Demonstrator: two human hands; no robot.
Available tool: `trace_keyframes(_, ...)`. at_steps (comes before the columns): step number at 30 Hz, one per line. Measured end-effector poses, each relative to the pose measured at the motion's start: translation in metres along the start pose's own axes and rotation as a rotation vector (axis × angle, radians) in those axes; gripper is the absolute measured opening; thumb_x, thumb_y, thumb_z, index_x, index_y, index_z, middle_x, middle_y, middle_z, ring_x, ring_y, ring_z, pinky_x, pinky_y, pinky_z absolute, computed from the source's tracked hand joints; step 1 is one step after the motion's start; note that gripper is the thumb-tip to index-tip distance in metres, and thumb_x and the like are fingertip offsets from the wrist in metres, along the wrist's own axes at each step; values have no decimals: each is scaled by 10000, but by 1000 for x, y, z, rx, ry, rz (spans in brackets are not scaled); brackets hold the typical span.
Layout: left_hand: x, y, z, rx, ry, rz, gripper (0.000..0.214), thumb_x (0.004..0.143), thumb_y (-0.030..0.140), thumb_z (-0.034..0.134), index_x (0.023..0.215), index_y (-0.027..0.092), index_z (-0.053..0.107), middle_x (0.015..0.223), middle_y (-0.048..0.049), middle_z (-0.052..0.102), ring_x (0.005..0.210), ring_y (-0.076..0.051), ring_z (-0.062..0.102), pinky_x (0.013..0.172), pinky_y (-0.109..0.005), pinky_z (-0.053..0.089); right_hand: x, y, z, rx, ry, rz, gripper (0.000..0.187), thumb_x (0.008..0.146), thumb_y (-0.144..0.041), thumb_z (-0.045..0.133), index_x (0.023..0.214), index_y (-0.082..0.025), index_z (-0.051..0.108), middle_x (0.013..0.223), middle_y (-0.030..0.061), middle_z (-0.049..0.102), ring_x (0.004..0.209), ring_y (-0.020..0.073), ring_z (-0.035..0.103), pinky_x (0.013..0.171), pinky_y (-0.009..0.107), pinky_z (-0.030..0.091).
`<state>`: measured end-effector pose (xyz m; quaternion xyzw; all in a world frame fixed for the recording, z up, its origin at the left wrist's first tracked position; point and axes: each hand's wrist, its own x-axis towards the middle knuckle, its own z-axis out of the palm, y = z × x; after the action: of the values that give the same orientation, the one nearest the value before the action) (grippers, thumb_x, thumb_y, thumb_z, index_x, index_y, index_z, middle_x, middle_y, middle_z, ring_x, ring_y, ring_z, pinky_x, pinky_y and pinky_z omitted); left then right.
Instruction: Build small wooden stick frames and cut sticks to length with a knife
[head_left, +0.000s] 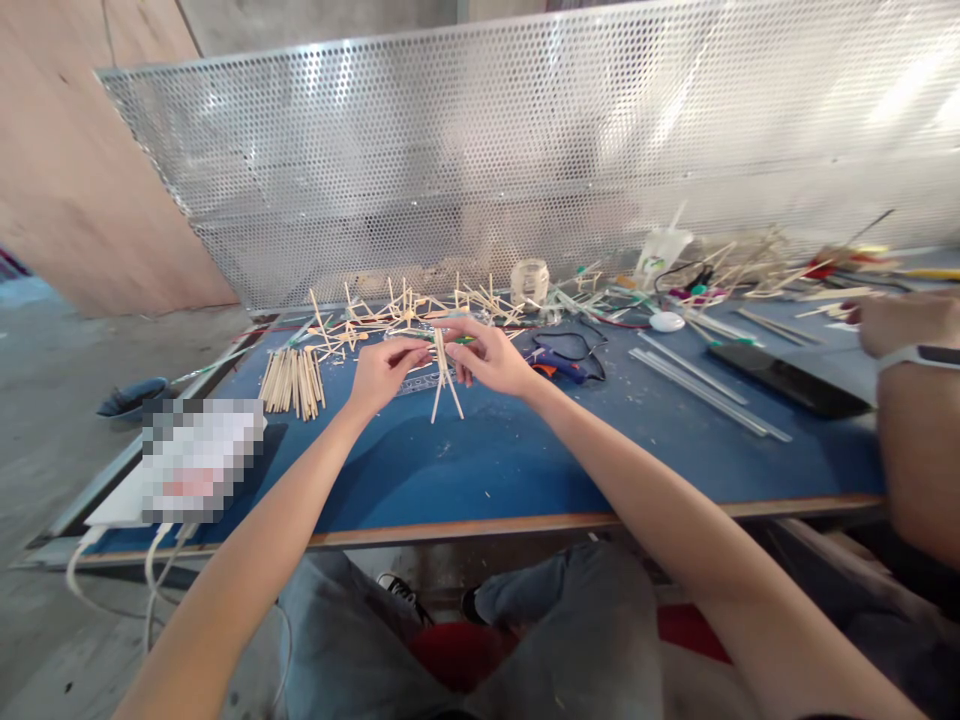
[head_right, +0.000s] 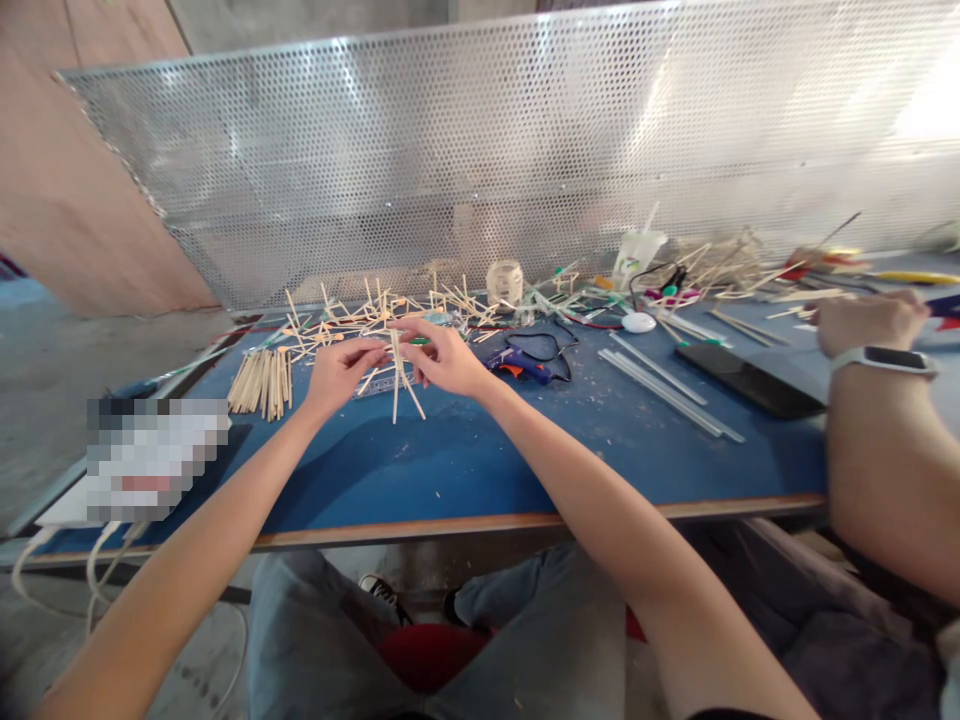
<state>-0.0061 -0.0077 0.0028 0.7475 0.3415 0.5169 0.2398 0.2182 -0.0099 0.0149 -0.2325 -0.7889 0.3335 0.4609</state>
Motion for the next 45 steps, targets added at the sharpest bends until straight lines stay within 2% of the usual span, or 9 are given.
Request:
trace_keyframes(3,0,1,0,17,9,2,224,923,382,706,1059,232,802,981,-47,820,866,-190,786,864,-364,661,-1,1,-2,-11,-25,-30,521,964,-414,638,1453,-269,533,1145,62,642,617,65,626,540,224,561)
trace_keyframes(6,0,1,-1,36,15,5,216,925,381,702,1052,237,802,972,-47,820,858,-192,786,856,-370,661,-2,2,-4,-15,-62,-43,591,939,-419,673,1482,-260,503,1212,90,617,680,86,642,533,221,560)
trace_keyframes(12,1,2,-1,58,13,27,213,935,375,689,1048,233,799,964,-48,819,856,-185,782,842,-354,655,-2,1,-6,-18,-77,-7,676,875,-376,748,1489,-253,494,1270,106,583,747,104,660,563,225,581)
trace_keyframes(17,1,2,-2,74,20,29,198,937,366,686,1051,251,799,980,-40,820,860,-181,781,842,-350,650,-2,1,-5,-35,-70,-21,680,882,-378,744,1498,-252,488,1282,105,587,766,100,659,636,240,597)
trace_keyframes(26,2,2,-3,100,14,40,208,940,373,680,1060,252,800,991,-38,821,872,-195,783,844,-356,648,-2,2,-5,-59,-59,-17,725,831,-372,795,1483,-253,500,1270,102,609,756,108,671,648,259,602)
trace_keyframes(38,0,5,-4,120,11,49,211,948,371,673,1063,244,795,981,-44,819,860,-186,778,836,-350,639,-1,1,-4,-64,-51,3,720,833,-329,784,1487,-236,499,1245,92,621,762,104,668,661,255,595)
trace_keyframes(45,0,5,-3,120,17,71,208,944,389,686,1048,244,793,973,-36,816,853,-167,774,792,-306,633,0,1,-4,-74,-47,-2,716,827,-339,786,1479,-230,511,1247,95,632,769,108,659,654,255,588)
